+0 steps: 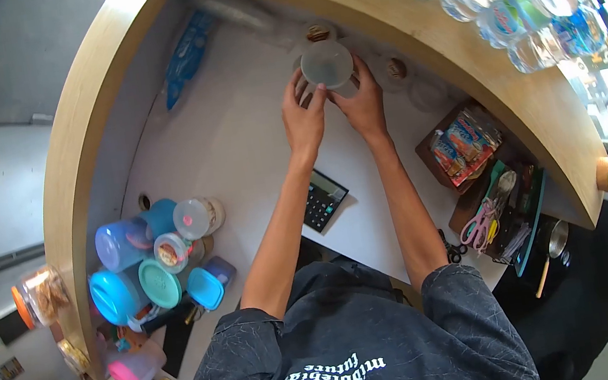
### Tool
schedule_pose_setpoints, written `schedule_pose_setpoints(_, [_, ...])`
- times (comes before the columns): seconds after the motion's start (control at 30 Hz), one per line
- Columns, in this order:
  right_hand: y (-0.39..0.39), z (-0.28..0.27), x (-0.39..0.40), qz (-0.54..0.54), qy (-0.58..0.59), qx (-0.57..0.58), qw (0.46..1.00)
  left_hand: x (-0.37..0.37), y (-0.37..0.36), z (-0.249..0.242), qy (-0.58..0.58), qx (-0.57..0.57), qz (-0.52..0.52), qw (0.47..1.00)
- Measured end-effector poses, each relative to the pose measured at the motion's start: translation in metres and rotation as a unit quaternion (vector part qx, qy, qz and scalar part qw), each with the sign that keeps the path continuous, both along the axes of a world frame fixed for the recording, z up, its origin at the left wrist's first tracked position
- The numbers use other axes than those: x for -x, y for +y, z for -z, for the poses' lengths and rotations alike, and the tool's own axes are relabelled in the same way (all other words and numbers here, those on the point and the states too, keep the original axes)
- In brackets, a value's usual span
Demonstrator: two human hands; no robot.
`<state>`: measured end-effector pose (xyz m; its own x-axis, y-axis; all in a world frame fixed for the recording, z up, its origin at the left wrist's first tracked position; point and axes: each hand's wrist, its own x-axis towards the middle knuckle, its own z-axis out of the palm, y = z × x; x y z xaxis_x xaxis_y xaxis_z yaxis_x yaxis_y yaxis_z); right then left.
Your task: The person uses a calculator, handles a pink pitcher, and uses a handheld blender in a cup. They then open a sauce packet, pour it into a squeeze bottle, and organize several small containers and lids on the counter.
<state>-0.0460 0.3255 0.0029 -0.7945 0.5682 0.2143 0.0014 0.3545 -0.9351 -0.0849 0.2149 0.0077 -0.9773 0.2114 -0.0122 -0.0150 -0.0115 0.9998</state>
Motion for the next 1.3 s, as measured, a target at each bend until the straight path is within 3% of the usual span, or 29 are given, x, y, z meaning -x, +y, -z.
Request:
schedule_pose_setpoints(0.17, [-0.069, -0.017, -0.03, -0.083, -0.028, -0.058, 0.995, -0.053, -0.078, -0.014, -0.051, -0.025, -0.083, 0.995])
schedule_pose_setpoints(0.3, [-0.132, -0.002, -0.06, -0.172, -0.05, -0.035, 0.983, -0.106, -0.144, -0.008, -0.098, -0.017, -0.161, 0.982])
schedule_pose_setpoints(0.57, [-0.232, 0.047, -0.104, -0.363, -0.099, -0.016, 0.926, -0.195, -0.236, 0.048, -0.17, -0.042, -0.313, 0.934])
schedule_pose_setpoints(0.7, [-0.26, 0.061, -0.111, -0.405, -0.097, 0.0, 0.909, -0.211, -0.259, 0.064, -0.194, -0.025, -0.335, 0.922])
schedule_pose_setpoints(0.87, [-0.282, 0.069, -0.118, -0.424, -0.097, 0.025, 0.9, -0.218, -0.273, 0.071, -0.22, -0.082, -0.354, 0.905])
schedule_pose_setpoints(1.1, [-0.298, 0.091, -0.128, -0.433, -0.121, 0.028, 0.893, -0.227, -0.283, 0.062, -0.255, -0.127, -0.359, 0.889])
schedule_pose_setpoints(1.2, [-0.303, 0.093, -0.13, -0.438, -0.138, 0.047, 0.887, -0.228, -0.284, 0.054, -0.243, -0.082, -0.364, 0.895])
schedule_pose_setpoints(1.3, [-0.307, 0.093, -0.131, -0.438, -0.128, 0.04, 0.889, -0.228, -0.288, 0.047, -0.259, -0.133, -0.356, 0.888])
